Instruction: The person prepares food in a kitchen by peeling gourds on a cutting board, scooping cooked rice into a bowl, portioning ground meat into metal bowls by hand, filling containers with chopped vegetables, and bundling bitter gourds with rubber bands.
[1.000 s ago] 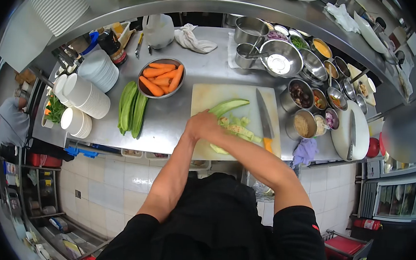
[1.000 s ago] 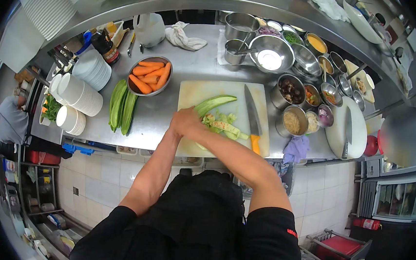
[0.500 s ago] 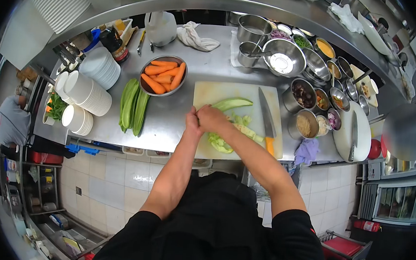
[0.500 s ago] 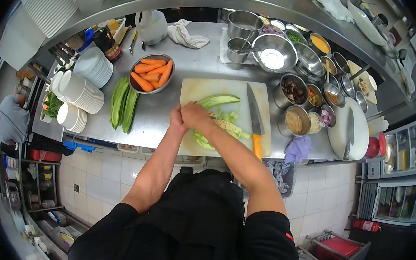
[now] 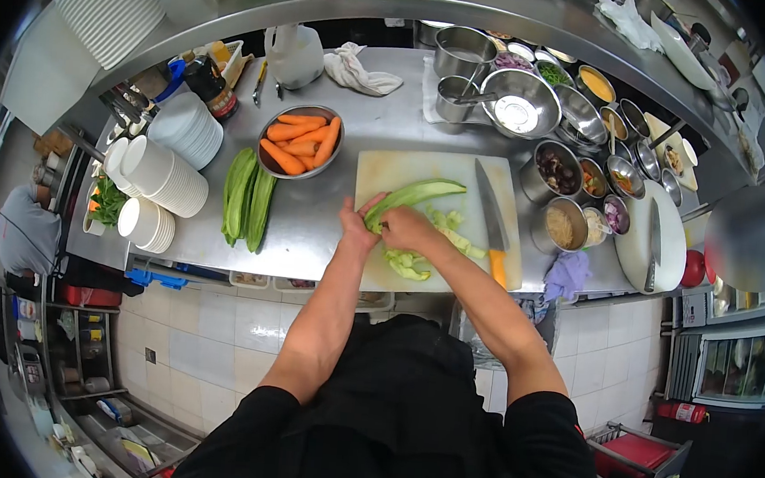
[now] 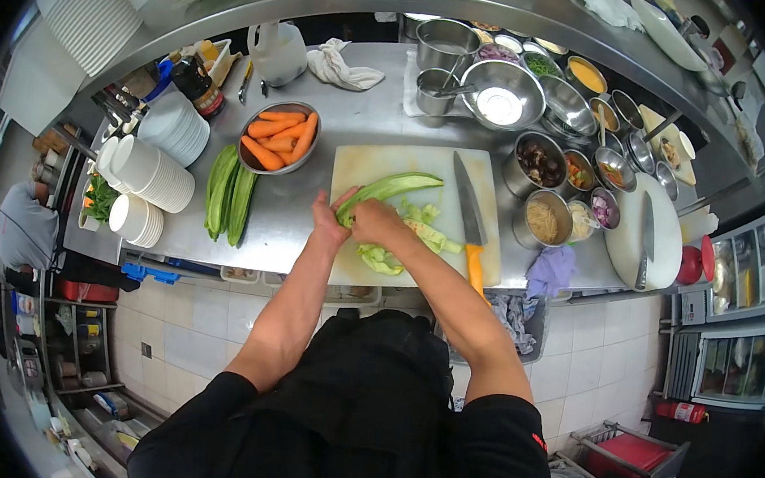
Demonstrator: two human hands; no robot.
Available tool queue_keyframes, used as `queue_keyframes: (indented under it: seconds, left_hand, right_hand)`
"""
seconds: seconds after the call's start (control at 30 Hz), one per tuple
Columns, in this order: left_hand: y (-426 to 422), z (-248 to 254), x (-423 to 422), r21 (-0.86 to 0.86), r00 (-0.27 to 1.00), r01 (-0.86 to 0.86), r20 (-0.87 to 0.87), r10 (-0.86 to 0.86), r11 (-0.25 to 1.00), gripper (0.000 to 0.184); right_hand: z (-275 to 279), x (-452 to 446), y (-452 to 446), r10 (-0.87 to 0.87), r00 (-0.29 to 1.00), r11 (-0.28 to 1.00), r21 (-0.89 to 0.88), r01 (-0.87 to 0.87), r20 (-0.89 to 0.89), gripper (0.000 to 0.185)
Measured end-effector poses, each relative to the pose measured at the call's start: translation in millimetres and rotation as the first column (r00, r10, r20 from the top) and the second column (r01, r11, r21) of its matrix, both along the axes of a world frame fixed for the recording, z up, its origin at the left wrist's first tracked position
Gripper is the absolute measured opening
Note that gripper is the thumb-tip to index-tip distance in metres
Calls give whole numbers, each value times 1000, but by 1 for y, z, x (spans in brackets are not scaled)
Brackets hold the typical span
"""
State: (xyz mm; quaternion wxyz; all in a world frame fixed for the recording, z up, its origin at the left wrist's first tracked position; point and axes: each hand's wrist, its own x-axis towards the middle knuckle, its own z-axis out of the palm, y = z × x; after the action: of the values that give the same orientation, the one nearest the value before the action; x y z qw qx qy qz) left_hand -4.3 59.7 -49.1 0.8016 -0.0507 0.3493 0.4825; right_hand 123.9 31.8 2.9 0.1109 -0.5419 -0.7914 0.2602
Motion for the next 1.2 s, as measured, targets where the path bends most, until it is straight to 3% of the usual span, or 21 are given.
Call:
queue_keyframes:
  seconds: [0.07, 0.27, 0.37, 0.47, 0.57, 0.67, 0.73, 0.77, 0.87, 0.9, 1.0, 1.1, 1.2]
  left_hand:
    - [0, 5, 0, -10, 999, 3, -38, -3, 1000, 90]
    - [1, -12, 1, 105, 998, 33, -51, -28, 994, 94]
    - [-3, -9, 2, 111, 993, 73, -104, -62, 991, 93]
    - [-2, -13, 5, 109, 998, 5, -58, 2, 994, 93]
    - [-6, 12, 9, 41, 999, -40, -19, 40, 998, 90]
    - [5, 9, 5, 166, 994, 46, -105, -29, 985, 65]
    - [11, 18, 6, 348, 963, 144, -263, -51, 926, 44]
    - [14, 23, 9, 427, 939, 202, -339, -52, 881, 40]
    - [19, 67, 15, 493, 732, 542, -675, -94, 681, 51]
    - [21, 87, 18, 452, 610, 658, -788, -76, 602, 57]
    - [34, 123, 25, 541, 550, 772, -832, 76, 334, 62]
    - [27, 196, 28, 584, 577, 770, -809, 110, 258, 61]
    - [37, 219, 15, 605, 656, 692, -755, 6, 394, 60]
  right_hand:
    - [11, 3, 2, -67, 995, 996, 66, 61, 80, 15]
    - [-2, -32, -5, 27, 967, 988, 142, -65, 255, 15]
    - [8, -30, -14, 39, 962, 991, 114, -73, 270, 17]
    - [8, -25, -25, 32, 960, 991, 117, -67, 279, 17]
    - [4, -9, -31, -72, 989, 995, 83, 62, 130, 16]
    - [17, 23, -32, -152, 964, 987, 91, 135, 217, 20]
    - [24, 48, -24, -213, 906, 977, 75, 199, 365, 23]
    - [28, 60, -19, -240, 867, 970, 69, 234, 437, 24]
    - [66, 87, -14, -229, 863, 973, 138, 186, 451, 25]
    - [79, 89, -13, -260, 893, 958, 215, 191, 368, 27]
    - [105, 89, -5, -264, 961, 900, 380, 213, 87, 30]
    - [111, 90, 10, -185, 956, 891, 373, 261, -227, 29]
    - [103, 96, 28, -238, 829, 890, 228, 394, -506, 29]
